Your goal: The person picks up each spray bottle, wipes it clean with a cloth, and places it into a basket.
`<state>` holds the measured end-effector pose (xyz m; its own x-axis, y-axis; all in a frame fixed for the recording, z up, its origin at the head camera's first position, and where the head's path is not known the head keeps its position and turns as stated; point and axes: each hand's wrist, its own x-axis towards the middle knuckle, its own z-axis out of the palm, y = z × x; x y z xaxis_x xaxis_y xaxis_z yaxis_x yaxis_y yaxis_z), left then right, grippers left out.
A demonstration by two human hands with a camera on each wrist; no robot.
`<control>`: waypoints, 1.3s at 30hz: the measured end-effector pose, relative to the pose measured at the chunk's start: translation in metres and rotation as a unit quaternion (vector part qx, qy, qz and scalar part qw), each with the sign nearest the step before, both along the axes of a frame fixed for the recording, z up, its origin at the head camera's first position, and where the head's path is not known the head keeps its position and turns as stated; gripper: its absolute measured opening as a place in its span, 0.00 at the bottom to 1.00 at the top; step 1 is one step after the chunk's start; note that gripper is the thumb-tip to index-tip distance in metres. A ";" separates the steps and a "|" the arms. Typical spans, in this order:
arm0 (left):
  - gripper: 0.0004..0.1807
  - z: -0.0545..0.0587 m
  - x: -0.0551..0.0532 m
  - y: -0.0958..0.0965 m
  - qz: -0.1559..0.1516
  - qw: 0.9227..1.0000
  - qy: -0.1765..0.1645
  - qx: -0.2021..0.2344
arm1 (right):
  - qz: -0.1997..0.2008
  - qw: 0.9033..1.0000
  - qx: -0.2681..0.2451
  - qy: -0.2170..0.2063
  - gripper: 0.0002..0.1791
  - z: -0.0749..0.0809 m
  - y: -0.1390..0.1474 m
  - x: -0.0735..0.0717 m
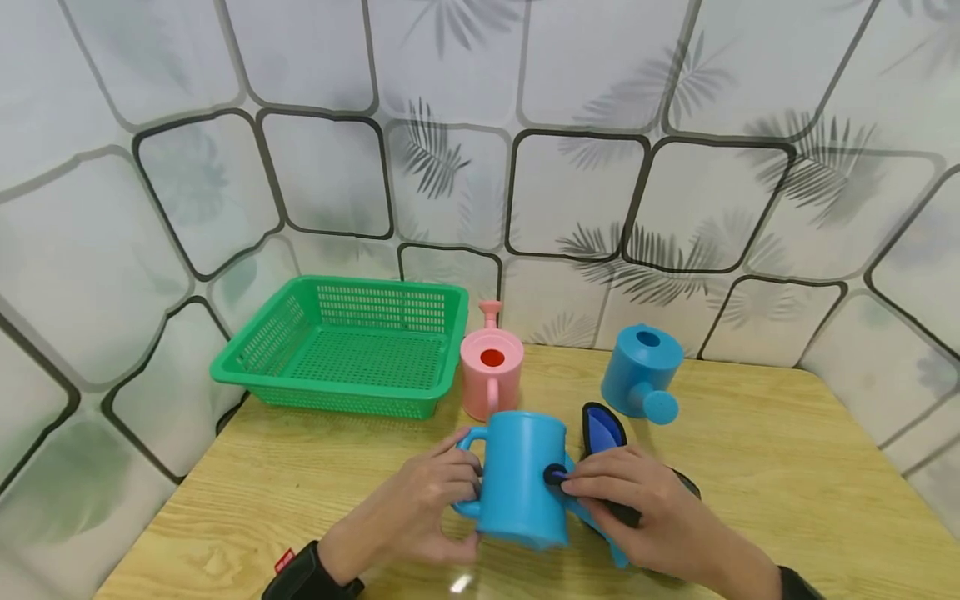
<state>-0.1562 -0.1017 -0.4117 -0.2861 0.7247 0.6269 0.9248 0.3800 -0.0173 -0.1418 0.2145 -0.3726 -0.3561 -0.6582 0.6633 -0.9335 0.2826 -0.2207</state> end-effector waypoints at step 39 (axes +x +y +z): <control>0.17 -0.001 0.005 0.000 -0.024 1.000 -0.016 0.006 | -0.052 0.998 0.006 0.019 0.14 -0.006 0.008 -0.007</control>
